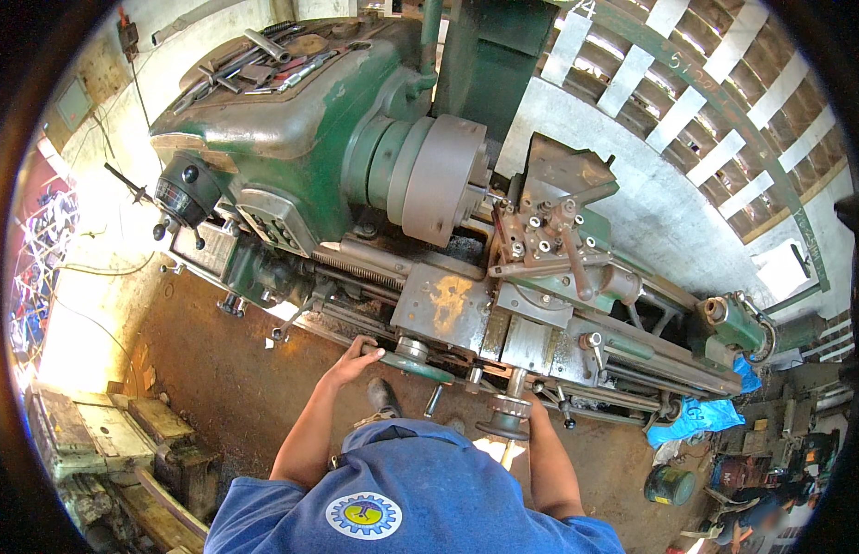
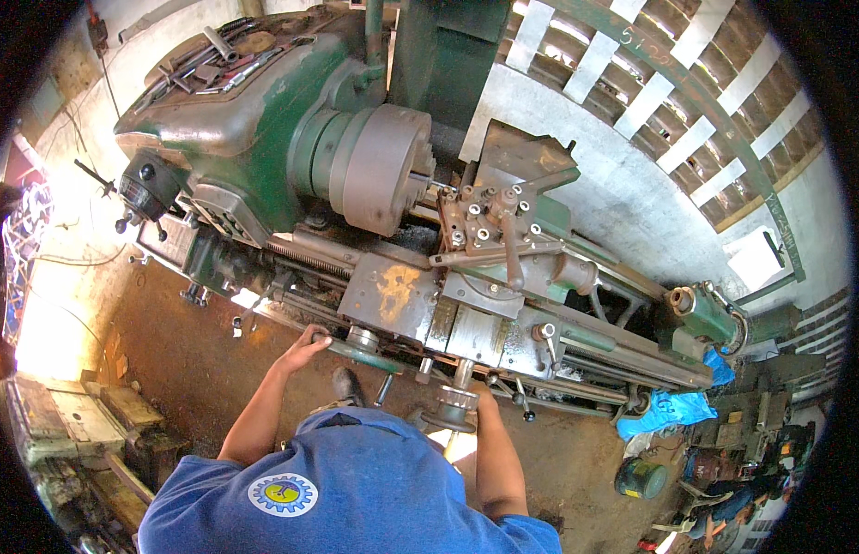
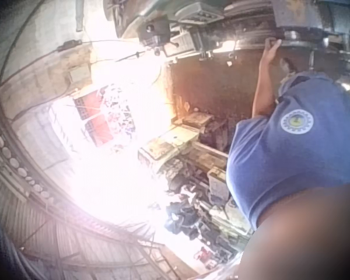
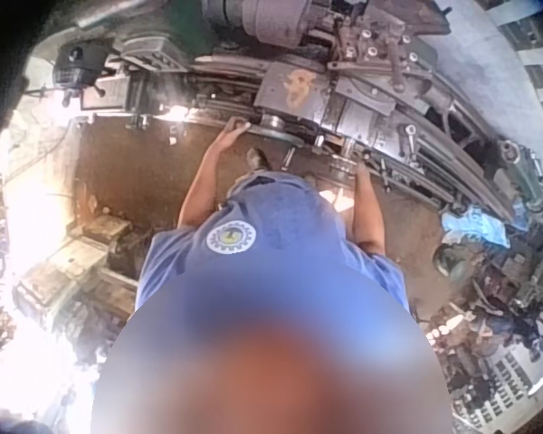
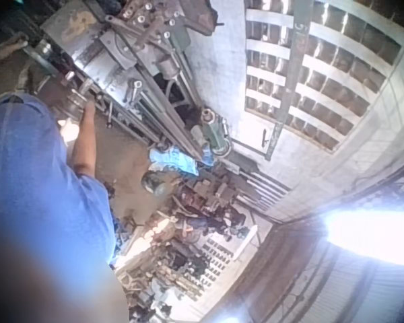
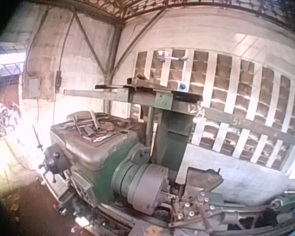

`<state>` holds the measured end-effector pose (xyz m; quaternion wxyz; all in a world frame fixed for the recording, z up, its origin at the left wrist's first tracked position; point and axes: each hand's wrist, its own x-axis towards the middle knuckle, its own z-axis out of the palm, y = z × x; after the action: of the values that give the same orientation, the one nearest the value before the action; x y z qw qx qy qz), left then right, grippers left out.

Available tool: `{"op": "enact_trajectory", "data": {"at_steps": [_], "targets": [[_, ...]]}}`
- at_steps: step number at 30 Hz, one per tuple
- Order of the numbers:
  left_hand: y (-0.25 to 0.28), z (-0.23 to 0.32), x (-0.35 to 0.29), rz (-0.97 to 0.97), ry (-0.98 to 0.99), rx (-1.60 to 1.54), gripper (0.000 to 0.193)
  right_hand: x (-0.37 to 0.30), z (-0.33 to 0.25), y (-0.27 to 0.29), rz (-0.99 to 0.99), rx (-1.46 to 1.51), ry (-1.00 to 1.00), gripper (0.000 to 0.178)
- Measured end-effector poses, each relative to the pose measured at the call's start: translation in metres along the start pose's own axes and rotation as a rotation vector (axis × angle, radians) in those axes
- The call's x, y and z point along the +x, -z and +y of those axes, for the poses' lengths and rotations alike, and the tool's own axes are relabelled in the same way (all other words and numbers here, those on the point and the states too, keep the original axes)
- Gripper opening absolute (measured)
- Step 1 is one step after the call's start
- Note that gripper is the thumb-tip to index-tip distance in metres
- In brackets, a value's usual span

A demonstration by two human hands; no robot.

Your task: The person operates a metal lathe, turning handwheels to advance the carriage and tool post while the chuck rotates a cylindrical workpiece. The person briefly adjusts a lever on the headstock and returns to turning the handwheels, continuing the machining process.

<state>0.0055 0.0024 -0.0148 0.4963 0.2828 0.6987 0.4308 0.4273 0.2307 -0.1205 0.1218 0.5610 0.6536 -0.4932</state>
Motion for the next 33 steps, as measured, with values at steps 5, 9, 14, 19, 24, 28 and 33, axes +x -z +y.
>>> {"op": "enact_trajectory", "data": {"at_steps": [5, 9, 14, 19, 24, 28, 33], "targets": [[0.002, 0.002, 0.000, -0.013, 0.021, 0.070, 0.058, 0.000, -0.001, 0.001, 0.001, -0.003, 0.001, 0.031], [0.003, 0.003, -0.001, -0.021, 0.043, 0.084, 0.059, -0.001, -0.001, 0.001, 0.000, -0.006, 0.002, 0.031], [0.002, 0.004, -0.002, -0.017, 0.049, 0.041, 0.059, -0.003, -0.001, 0.001, -0.001, -0.011, 0.003, 0.030], [0.003, 0.000, -0.002, -0.043, 0.023, 0.045, 0.060, -0.004, -0.001, 0.001, -0.004, -0.016, 0.002, 0.030], [0.005, -0.006, 0.000, -0.028, 0.008, 0.095, 0.060, -0.004, -0.001, 0.001, -0.005, -0.020, 0.003, 0.030], [0.006, -0.009, 0.002, -0.057, 0.015, 0.057, 0.062, -0.004, -0.003, 0.002, -0.003, -0.023, 0.006, 0.029], [0.007, -0.009, 0.002, -0.050, 0.049, 0.067, 0.064, -0.004, -0.003, 0.001, 0.000, -0.027, 0.009, 0.029]]}}
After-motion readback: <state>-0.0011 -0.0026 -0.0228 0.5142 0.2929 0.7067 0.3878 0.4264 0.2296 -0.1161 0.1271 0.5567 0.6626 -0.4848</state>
